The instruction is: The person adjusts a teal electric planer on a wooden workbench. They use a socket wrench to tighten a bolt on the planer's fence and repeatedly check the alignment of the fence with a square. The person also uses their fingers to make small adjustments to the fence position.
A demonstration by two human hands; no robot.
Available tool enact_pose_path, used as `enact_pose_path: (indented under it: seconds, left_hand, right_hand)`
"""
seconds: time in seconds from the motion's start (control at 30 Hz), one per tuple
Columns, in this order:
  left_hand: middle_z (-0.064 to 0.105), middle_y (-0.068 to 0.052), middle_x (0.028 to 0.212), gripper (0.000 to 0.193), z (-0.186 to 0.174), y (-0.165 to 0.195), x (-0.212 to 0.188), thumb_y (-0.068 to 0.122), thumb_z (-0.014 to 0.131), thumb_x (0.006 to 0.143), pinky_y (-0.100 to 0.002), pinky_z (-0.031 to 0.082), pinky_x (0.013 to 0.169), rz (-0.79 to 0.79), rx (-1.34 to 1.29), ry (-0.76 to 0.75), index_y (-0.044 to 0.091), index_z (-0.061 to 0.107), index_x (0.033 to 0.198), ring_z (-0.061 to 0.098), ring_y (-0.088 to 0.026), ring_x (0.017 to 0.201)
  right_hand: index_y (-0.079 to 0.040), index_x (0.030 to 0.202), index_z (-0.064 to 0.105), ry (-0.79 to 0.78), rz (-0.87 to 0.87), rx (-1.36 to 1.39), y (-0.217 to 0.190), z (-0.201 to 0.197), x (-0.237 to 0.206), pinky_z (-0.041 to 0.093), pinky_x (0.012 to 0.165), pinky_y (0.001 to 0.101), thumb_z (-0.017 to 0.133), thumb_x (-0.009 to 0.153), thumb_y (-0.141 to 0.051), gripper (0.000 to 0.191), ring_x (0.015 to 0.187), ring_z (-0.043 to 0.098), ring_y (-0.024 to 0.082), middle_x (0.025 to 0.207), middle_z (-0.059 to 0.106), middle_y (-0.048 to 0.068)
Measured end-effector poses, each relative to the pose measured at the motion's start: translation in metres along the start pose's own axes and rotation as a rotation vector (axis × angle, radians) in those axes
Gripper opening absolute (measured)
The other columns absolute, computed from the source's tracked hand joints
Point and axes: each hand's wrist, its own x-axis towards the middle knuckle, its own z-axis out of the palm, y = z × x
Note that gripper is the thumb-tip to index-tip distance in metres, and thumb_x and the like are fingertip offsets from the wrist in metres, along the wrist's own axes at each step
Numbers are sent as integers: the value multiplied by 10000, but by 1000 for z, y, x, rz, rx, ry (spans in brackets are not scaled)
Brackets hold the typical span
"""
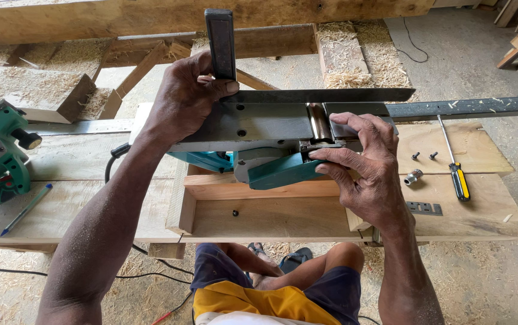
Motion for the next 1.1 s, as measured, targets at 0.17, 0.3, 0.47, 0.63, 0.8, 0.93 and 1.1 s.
enact_pose_path:
  seconds: [0.17, 0.3, 0.47, 0.63, 0.8, 0.93, 1.1]
  left_hand:
    - [720, -5, 976, 93, 1, 2, 1, 120, 740, 959, -337, 637, 886, 7, -3, -1, 100, 679, 1026, 715, -117, 974]
    - [716, -9, 990, 99, 1, 4, 1, 119, 742, 955, -334, 631, 875, -7, -10, 2, 103, 681, 1032, 709, -122, 964]
    - [716, 6, 1009, 96, 0, 5, -1, 112, 731, 957, -330, 622, 859, -45, -40, 3, 114, 685, 1041, 703, -111, 973]
    - [708, 0, 976, 103, 1, 4, 1, 105, 753, 942, -335, 614, 875, -44, -41, 3, 103, 681, 1015, 695, -110, 947]
    - [704, 12, 978, 80, 11, 0, 6, 96, 752, 966, -333, 601, 895, 42, -111, -14, 85, 678, 995, 683, -106, 951]
    - [707, 20, 939, 97, 17, 0, 11, 104, 765, 942, -326, 596, 851, -14, -98, -26, 93, 673, 971, 677, -97, 893]
    - [710, 6, 935, 82, 19, 3, 11, 102, 772, 946, -329, 605, 859, 8, -62, -11, 99, 699, 985, 677, -105, 895]
  right_hand:
    - [-245, 1074, 772, 30, 82, 133, 0, 0, -2, 464, 1144, 400, 866, 821, -257, 270, 1337, 492, 252, 1349, 617, 56]
    - [-222, 1060, 778, 61, 33, 62, -1, -2, -1, 422, 1130, 433, 878, 785, -257, 295, 1290, 491, 265, 1290, 631, 68]
    - [-234, 1063, 806, 2, 25, 22, -2, -2, -1, 404, 1106, 441, 864, 811, -219, 258, 1225, 511, 240, 1230, 643, 43]
    - [-242, 1079, 799, 17, 25, 43, 1, 1, -2, 412, 1111, 448, 851, 828, -237, 256, 1228, 508, 246, 1235, 634, 42]
    - [-207, 1080, 776, 94, 29, 22, 4, 4, -6, 411, 1166, 496, 873, 823, -289, 287, 1208, 508, 251, 1180, 628, 35]
    - [-203, 1059, 780, 103, 29, 62, 6, 5, -8, 418, 1135, 491, 875, 812, -282, 277, 1188, 511, 242, 1160, 637, 38]
    - [-207, 1070, 787, 64, 28, 112, 7, 5, -6, 447, 1069, 435, 861, 825, -270, 263, 1207, 503, 246, 1183, 636, 46]
